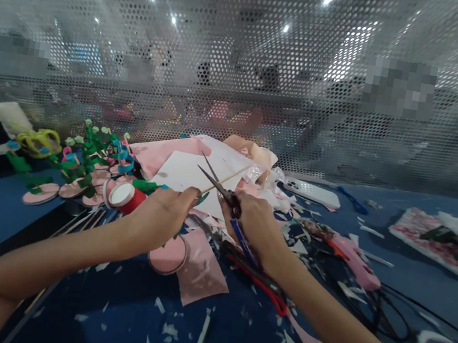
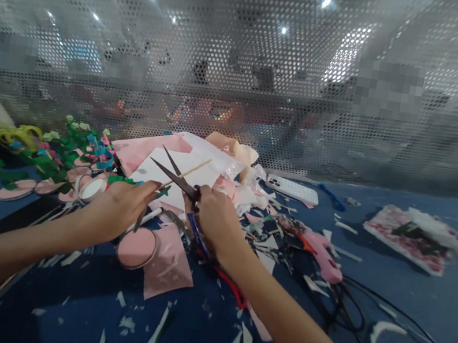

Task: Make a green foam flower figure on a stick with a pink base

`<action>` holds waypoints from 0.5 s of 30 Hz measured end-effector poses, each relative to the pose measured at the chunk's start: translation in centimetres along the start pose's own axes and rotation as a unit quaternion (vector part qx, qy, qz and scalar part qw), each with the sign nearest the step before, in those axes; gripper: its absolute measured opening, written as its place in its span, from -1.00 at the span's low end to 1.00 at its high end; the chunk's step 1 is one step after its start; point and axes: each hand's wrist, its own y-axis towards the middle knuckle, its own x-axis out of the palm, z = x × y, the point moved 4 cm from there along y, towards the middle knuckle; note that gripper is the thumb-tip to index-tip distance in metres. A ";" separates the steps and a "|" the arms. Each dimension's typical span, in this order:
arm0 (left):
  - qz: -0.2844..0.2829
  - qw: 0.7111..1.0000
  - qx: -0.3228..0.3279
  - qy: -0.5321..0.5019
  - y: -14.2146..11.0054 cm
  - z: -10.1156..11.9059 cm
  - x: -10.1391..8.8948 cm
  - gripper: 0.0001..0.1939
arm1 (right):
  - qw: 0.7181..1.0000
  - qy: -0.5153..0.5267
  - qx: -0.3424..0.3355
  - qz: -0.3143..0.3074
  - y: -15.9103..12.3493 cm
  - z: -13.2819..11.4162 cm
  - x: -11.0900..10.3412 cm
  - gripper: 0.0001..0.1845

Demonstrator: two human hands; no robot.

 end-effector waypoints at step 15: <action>-0.035 0.755 -0.085 -0.649 0.0 1.6 2.0 -0.77 | 0.991 -0.134 -0.004 -0.001 -0.1 0.3 -1.5 -0.67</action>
